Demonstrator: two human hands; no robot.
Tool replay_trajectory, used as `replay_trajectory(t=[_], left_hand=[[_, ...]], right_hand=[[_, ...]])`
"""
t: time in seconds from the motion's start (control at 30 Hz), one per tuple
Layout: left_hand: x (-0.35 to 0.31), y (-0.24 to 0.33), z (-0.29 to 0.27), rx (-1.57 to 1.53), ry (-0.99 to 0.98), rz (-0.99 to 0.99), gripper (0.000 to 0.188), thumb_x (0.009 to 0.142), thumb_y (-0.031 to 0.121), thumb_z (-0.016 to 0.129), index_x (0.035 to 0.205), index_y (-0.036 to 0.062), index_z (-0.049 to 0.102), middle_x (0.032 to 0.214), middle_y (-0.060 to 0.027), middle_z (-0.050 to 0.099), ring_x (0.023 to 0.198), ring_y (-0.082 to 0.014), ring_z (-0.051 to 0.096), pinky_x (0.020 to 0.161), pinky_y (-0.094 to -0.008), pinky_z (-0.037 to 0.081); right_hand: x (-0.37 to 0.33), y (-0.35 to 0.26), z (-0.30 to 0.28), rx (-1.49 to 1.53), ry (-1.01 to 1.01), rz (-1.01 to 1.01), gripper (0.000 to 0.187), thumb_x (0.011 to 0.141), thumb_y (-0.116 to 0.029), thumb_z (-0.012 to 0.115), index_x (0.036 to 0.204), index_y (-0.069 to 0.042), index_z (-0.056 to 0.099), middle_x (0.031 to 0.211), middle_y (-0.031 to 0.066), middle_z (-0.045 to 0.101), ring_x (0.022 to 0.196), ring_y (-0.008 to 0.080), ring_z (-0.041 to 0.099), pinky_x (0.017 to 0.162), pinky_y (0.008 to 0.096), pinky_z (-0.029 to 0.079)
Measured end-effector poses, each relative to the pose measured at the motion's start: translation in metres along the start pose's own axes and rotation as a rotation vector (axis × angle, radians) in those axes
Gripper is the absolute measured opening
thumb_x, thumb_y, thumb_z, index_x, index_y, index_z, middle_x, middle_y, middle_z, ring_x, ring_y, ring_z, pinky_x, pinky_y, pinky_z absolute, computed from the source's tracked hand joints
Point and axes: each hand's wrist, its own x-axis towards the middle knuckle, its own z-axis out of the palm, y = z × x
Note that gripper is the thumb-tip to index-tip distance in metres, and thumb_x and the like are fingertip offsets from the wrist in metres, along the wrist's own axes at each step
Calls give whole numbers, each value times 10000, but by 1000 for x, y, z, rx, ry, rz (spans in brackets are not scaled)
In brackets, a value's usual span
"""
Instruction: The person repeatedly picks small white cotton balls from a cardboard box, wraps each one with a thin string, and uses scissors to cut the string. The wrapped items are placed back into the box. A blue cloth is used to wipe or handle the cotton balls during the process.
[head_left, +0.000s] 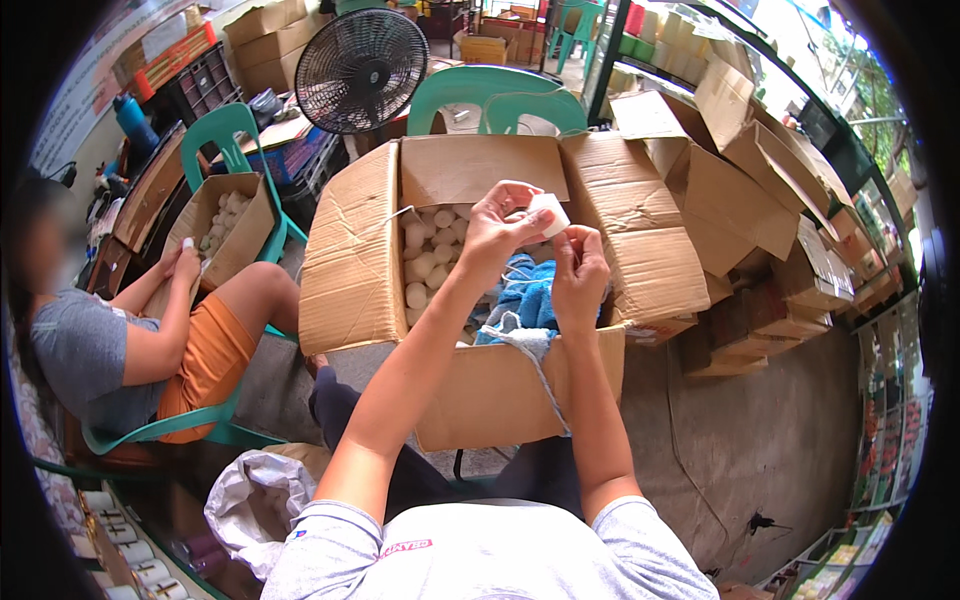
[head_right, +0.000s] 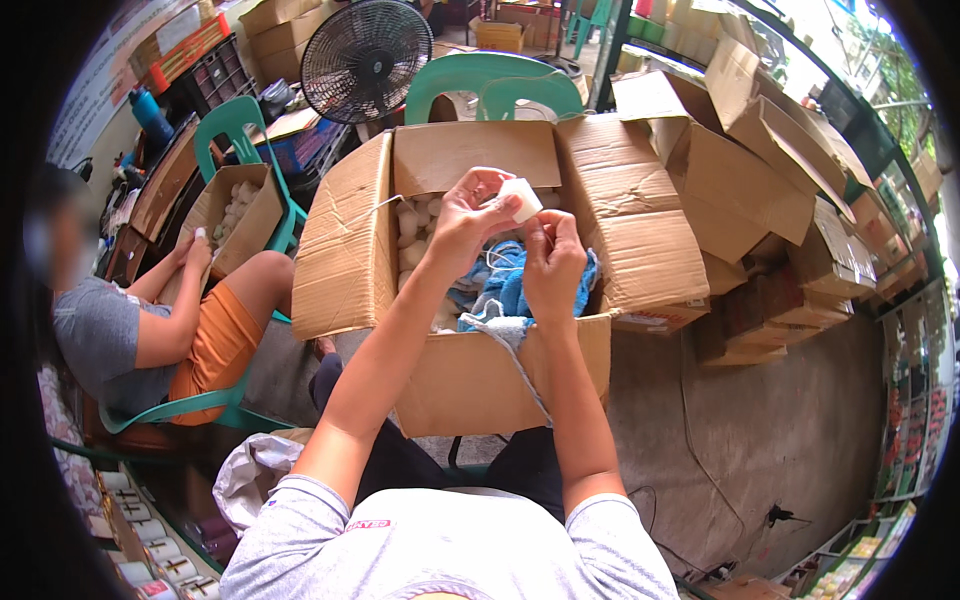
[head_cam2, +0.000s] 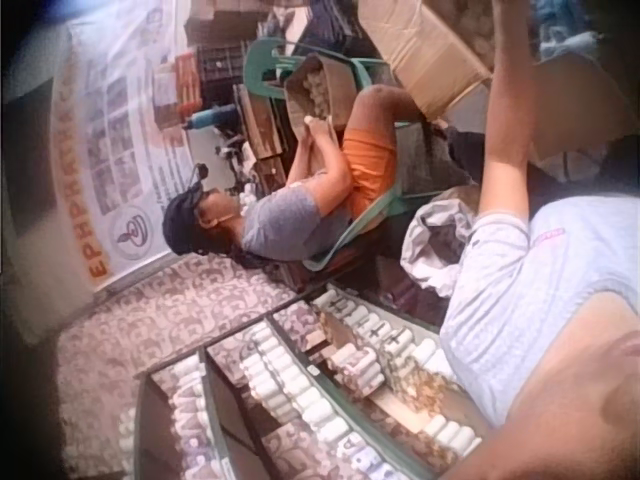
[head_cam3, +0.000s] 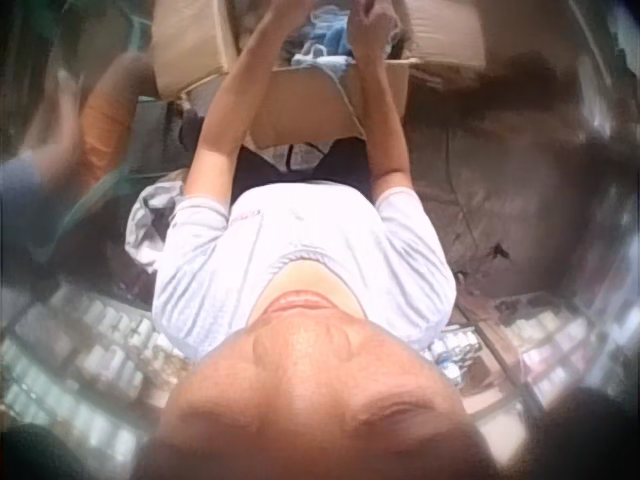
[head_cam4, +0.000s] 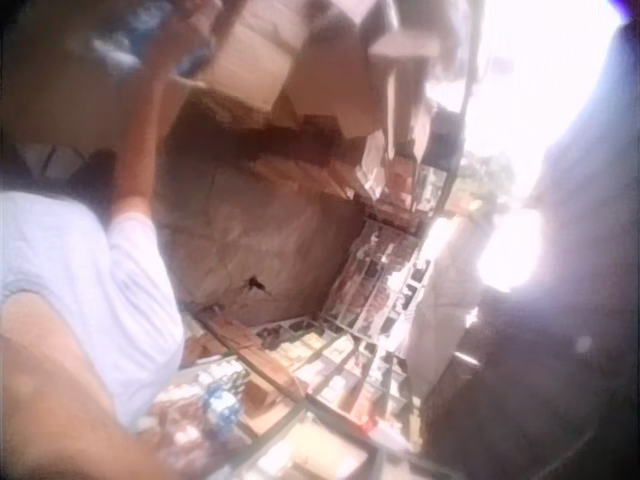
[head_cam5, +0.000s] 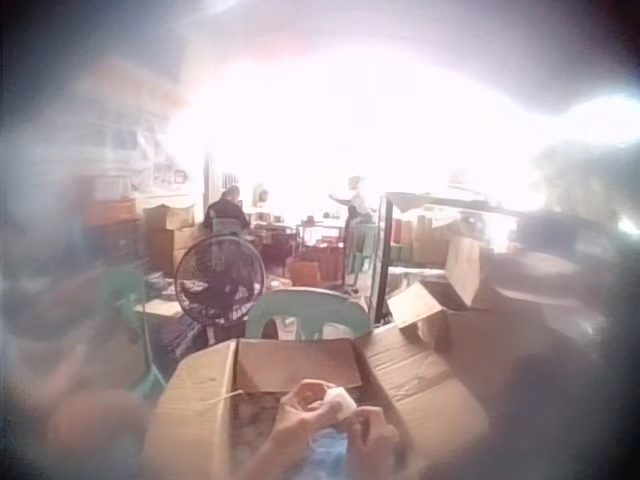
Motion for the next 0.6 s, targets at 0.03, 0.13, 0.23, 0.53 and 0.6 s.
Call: replay_trajectory(t=[0.03,0.13,0.23,0.53,0.6], left_hand=[[-1,-1,0,-11,-12,7,337,790,96,780,1059,53,581,1085,-83,619,953,-165,649,764,-289,583],[1,-2,-1,-13,-54,8,330,780,94,790,1036,47,588,1131,-85,592,982,-163,632,777,-290,585],[0,-4,0,-30,-77,-4,304,789,83,778,1024,41,591,1131,-95,592,984,-178,635,789,-304,587],[6,-5,-12,-285,-56,-164,162,958,171,569,970,10,578,1071,-204,640,1015,-316,653,864,-421,570],[4,-11,-10,-241,-31,-109,161,965,165,558,959,6,581,1075,-204,640,990,-307,658,833,-404,575]], right_hand=[[0,1,0,-5,3,0,137,937,-140,596,919,-5,577,658,63,548,578,114,496,529,287,416],[1,0,1,51,1,24,129,938,-124,594,918,2,578,669,57,551,579,117,493,534,282,419],[0,8,-3,124,11,46,76,917,-66,605,904,6,584,679,49,556,590,117,503,550,264,426],[0,13,-4,205,-87,63,251,823,48,670,972,-32,484,870,42,559,697,67,549,551,194,487],[-3,7,-2,452,-120,84,505,770,-27,749,1180,-26,456,1042,123,546,645,106,561,498,215,500]])
